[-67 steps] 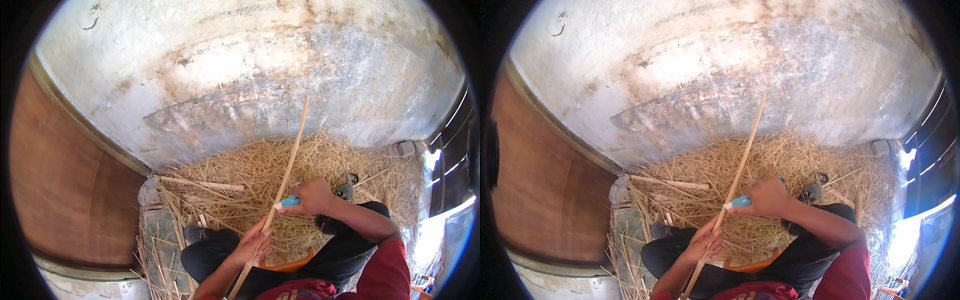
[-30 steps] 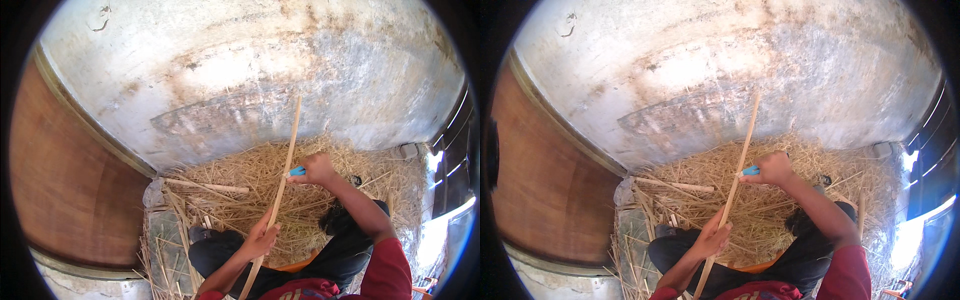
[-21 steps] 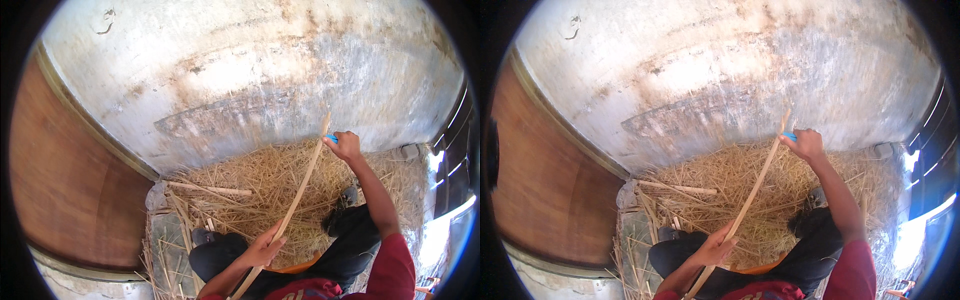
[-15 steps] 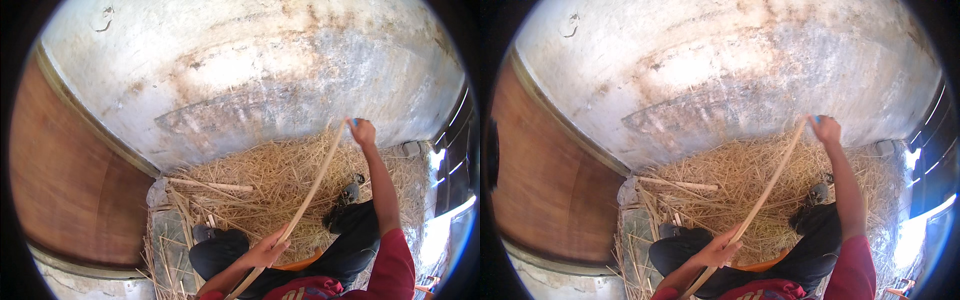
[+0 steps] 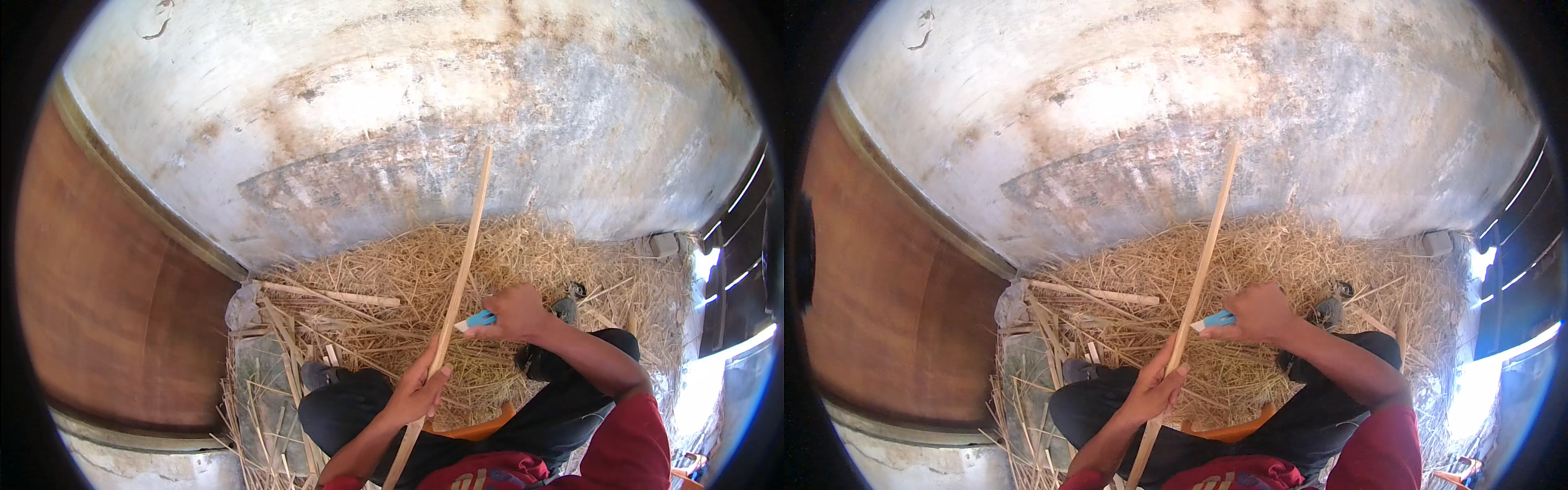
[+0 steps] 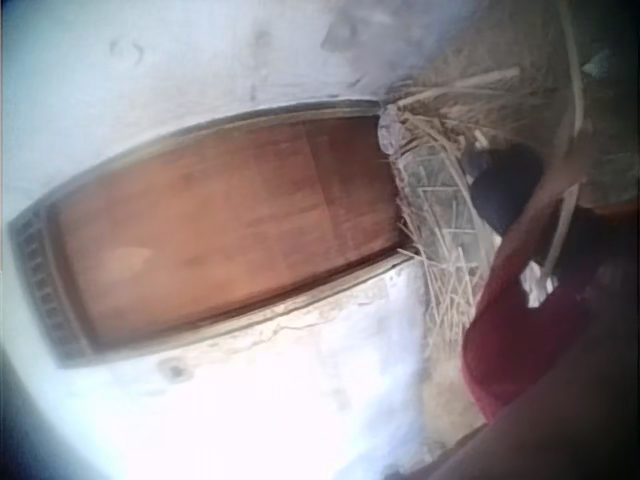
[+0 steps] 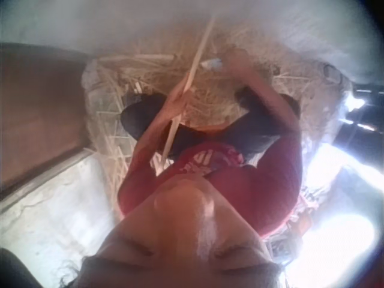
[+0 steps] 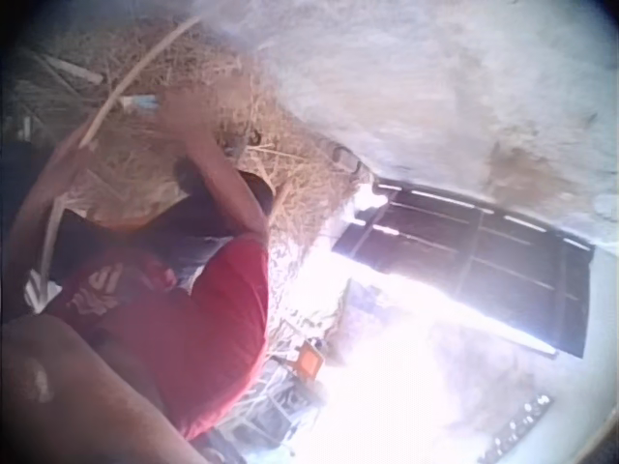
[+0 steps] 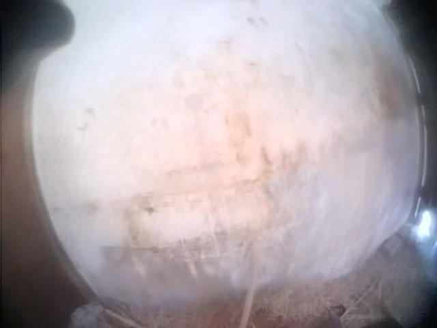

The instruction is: The person sits on the floor and uses a knife to shave a long bamboo stick. They hold the stick with their left hand and scrape the knife along its length with their right hand, removing thin strips of bamboo.

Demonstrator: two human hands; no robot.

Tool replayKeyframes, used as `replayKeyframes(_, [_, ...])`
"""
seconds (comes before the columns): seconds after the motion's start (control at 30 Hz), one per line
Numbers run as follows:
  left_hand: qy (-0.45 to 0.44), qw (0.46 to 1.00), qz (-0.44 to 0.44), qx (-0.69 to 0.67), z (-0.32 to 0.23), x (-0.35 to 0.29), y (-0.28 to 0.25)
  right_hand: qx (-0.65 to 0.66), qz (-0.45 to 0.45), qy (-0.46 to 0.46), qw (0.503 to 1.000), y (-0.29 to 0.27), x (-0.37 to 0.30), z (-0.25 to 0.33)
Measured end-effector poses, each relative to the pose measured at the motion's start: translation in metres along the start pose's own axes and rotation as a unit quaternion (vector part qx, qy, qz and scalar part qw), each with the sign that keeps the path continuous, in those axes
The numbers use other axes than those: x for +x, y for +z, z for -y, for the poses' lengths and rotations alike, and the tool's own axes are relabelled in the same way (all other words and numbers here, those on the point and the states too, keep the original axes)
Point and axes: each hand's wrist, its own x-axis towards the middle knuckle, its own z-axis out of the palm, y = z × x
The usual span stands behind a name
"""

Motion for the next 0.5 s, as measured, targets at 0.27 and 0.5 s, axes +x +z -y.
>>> replayKeyframes(0.27, [-0.051, 0.998, 0.032, -0.030, -0.004, -0.008, -0.002, -0.012, -0.060, 0.156, 0.986, 0.010, 0.027, -0.047])
replayKeyframes(0.5, [-0.015, 1.000, 0.007, -0.003, 0.003, -0.013, -0.003, -0.037, -0.003, -0.001, 0.999, 0.021, 0.015, -0.002])
